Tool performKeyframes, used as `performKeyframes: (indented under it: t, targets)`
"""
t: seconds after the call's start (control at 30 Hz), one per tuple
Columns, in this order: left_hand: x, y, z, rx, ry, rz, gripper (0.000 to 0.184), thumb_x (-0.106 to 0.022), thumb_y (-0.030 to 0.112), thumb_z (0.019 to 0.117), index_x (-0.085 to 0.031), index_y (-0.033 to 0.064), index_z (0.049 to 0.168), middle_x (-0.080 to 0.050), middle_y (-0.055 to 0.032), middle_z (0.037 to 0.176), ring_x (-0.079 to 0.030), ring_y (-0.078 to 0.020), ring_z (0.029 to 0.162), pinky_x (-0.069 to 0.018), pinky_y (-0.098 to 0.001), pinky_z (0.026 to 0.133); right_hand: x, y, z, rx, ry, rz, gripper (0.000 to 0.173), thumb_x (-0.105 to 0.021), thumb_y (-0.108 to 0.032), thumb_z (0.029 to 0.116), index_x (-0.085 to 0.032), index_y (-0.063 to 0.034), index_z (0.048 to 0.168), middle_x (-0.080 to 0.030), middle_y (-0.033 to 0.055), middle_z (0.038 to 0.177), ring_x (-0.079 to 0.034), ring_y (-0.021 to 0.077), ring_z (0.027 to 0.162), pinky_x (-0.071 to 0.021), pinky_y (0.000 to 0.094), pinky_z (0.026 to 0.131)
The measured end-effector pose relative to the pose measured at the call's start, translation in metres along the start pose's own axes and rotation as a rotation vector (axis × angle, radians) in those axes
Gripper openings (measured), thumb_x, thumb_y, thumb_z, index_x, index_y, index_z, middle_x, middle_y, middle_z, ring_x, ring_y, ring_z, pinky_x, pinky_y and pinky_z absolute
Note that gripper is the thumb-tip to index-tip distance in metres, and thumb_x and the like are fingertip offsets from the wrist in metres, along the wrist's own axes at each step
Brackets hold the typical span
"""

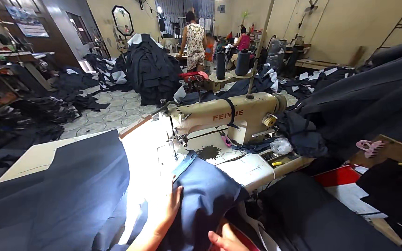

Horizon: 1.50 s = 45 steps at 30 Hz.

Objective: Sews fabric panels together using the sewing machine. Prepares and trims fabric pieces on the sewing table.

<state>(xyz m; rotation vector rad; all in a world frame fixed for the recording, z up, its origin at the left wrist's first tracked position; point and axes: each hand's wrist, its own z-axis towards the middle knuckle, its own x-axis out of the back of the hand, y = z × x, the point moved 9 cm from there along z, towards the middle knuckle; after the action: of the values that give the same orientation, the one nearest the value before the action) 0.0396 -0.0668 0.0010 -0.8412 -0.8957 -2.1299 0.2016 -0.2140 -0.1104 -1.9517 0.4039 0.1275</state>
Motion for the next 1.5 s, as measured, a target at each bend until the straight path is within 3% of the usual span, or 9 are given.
performKeyframes:
  t: [0.2, 0.4, 0.5, 0.67, 0.83, 1.0, 1.2, 1.33, 1.5]
  targets:
    - [0.017, -0.044, -0.023, 0.181, -0.012, 0.097, 0.042, -0.054, 0.035, 0.0995, -0.072, -0.0006, 0.113, -0.071, -0.0257, 0.111, -0.066, -0.0485, 0.109, -0.0469, -0.069, 0.096, -0.002, 0.036, 0.026, -0.294, 0.002, 0.108, 0.012, -0.054, 0.008, 0.0951, -0.059, 0.0006, 0.103, -0.07, 0.0075, 0.078, -0.069, 0.0155, 0.068, -0.0594, 0.0322, 0.068]
    - [0.057, -0.022, -0.046, 0.472, -0.038, -0.751, 0.018, -0.056, 0.015, 0.1018, -0.069, 0.0054, 0.094, -0.068, 0.0033, 0.078, -0.066, -0.0031, 0.072, -0.0567, -0.0227, 0.068, 0.02, -0.151, -0.013, 0.693, -0.398, -0.26, 0.046, -0.07, -0.013, 0.088, -0.052, -0.0136, 0.13, -0.072, -0.0069, 0.11, -0.07, 0.0057, 0.099, -0.0601, 0.0291, 0.085]
    - [0.056, 0.02, -0.036, 0.36, -0.122, -1.112, 0.018, -0.049, 0.012, 0.1052, -0.064, 0.0031, 0.113, -0.071, -0.0005, 0.098, -0.068, -0.0056, 0.091, -0.0582, -0.0248, 0.085, 0.071, -0.216, -0.008, 0.836, -0.136, -0.148, 0.061, -0.066, -0.031, 0.0933, -0.039, -0.0242, 0.147, -0.068, -0.011, 0.12, -0.068, 0.0037, 0.104, -0.0592, 0.0268, 0.089]
    - [0.034, 0.014, -0.051, 0.237, -0.588, -0.009, 0.072, -0.046, 0.049, 0.1043, -0.039, 0.0008, 0.156, -0.04, -0.0366, 0.153, -0.042, -0.053, 0.141, -0.0362, -0.0683, 0.111, 0.08, -0.184, 0.02, 0.626, 0.104, -0.596, 0.099, -0.074, -0.009, 0.0772, -0.022, -0.0047, 0.161, -0.035, 0.0162, 0.161, -0.043, 0.015, 0.143, -0.0427, 0.0308, 0.114]
    - [0.079, 0.065, -0.06, 0.033, -0.526, 0.013, 0.056, -0.044, 0.041, 0.1054, -0.064, 0.0036, 0.068, -0.057, -0.0115, 0.056, -0.064, -0.0308, 0.056, -0.0492, -0.0484, 0.051, 0.086, -0.164, 0.025, 0.589, 0.041, -0.693, 0.1, -0.076, -0.016, 0.0729, -0.029, -0.0038, 0.16, -0.038, 0.015, 0.16, -0.042, 0.0103, 0.144, -0.0399, 0.0256, 0.115]
    - [0.027, 0.026, -0.026, -0.046, -0.384, -0.009, 0.05, -0.044, 0.032, 0.1079, -0.055, 0.0022, 0.146, -0.054, -0.0194, 0.15, -0.049, -0.0381, 0.14, -0.038, -0.0603, 0.113, 0.07, -0.166, 0.018, 0.659, -0.099, -0.693, 0.084, -0.075, -0.017, 0.0753, -0.043, 0.0031, 0.15, -0.049, 0.0138, 0.153, -0.049, 0.0085, 0.137, -0.0428, 0.0232, 0.112]
    - [0.017, 0.038, -0.027, -0.124, -0.348, -0.088, 0.029, -0.056, 0.021, 0.1017, -0.072, 0.0006, 0.116, -0.069, -0.018, 0.118, -0.069, -0.0355, 0.109, -0.0556, -0.0545, 0.09, 0.075, -0.197, -0.01, 0.765, -0.227, -0.525, 0.076, -0.081, -0.027, 0.0808, -0.05, -0.0118, 0.148, -0.061, -0.0027, 0.14, -0.062, 0.0073, 0.122, -0.0541, 0.0274, 0.103]
    - [0.003, 0.015, -0.013, -0.09, -0.454, -0.054, 0.054, -0.056, 0.042, 0.1019, -0.062, 0.0004, 0.136, -0.054, -0.0217, 0.148, -0.051, -0.0389, 0.139, -0.0369, -0.0621, 0.112, 0.076, -0.204, -0.004, 0.762, -0.242, -0.576, 0.062, -0.077, -0.025, 0.0835, -0.058, -0.0049, 0.139, -0.065, 0.0008, 0.135, -0.063, 0.0081, 0.121, -0.0535, 0.0263, 0.103]
    - [0.006, 0.011, -0.003, -0.182, -0.394, -0.053, 0.046, -0.061, 0.045, 0.0976, -0.071, 0.0018, 0.111, -0.062, -0.019, 0.139, -0.052, -0.0402, 0.136, -0.0392, -0.0641, 0.109, 0.072, -0.216, -0.003, 0.766, -0.368, -0.535, 0.043, -0.076, -0.028, 0.0873, -0.071, -0.0173, 0.129, -0.073, -0.0067, 0.123, -0.068, 0.0038, 0.109, -0.057, 0.0237, 0.095]
